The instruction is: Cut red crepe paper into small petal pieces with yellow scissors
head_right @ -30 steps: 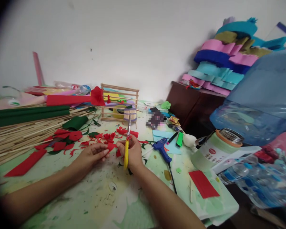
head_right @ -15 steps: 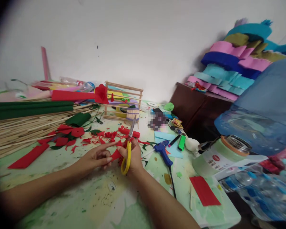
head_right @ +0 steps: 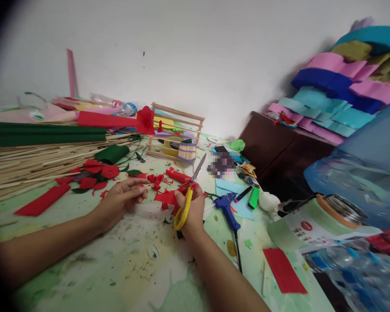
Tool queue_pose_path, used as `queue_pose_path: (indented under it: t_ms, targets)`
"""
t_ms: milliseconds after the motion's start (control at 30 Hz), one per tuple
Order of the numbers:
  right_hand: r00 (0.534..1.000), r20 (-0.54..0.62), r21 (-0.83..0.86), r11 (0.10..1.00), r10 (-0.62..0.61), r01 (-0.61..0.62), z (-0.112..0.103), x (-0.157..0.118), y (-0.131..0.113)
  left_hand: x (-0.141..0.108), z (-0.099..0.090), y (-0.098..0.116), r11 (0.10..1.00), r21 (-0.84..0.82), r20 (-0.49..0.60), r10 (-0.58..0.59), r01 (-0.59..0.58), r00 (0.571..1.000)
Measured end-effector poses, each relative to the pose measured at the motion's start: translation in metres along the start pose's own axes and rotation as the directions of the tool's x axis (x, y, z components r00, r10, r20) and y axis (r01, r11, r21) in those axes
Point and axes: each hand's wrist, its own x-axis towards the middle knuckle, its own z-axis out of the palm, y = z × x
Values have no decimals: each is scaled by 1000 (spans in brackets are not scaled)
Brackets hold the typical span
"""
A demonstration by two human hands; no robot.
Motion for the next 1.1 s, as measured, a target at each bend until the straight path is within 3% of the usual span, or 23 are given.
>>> queue_pose_path:
  t_ms: [133, 333, 467, 533, 633, 800, 933, 1033, 1100]
  targets:
    - [999, -1, -1, 999, 48, -48, 1, -3, 2, 0, 4, -1, 999, 42, -39, 25, -24, 999]
    - [994, 86, -37, 997, 66, -63, 9, -13, -3, -11, 14, -9, 974, 196, 190, 77, -115, 979]
    - [985, 170, -155, 988, 42, -15, 13, -19, -7, -19, 18, -11, 968, 233, 334, 4, -87, 942]
    - [969, 243, -186, 983, 40, 6, 13, -20, -8, -20, 18, -9, 965, 258, 350, -44, -51, 936]
    - [952, 306, -201, 979, 25, 39, 12, -21, -10, -18, 17, -6, 954, 297, 310, -64, -33, 948]
    - [969, 246, -254, 966, 16, 48, 11, -19, -10, -14, 13, -6, 946, 325, 313, -114, 6, 943]
    - [976, 205, -299, 945, -71, 131, 7, -12, -10, -13, 11, -6, 987, 97, 206, -148, 131, 967]
    - [950, 273, -507, 816, -154, 278, 1, -8, -12, -8, 8, -4, 986, -112, 74, -115, 123, 991]
    - [904, 382, -678, 607, -190, 414, -3, -7, -16, -3, 7, -1, 979, -191, -17, -73, 68, 997]
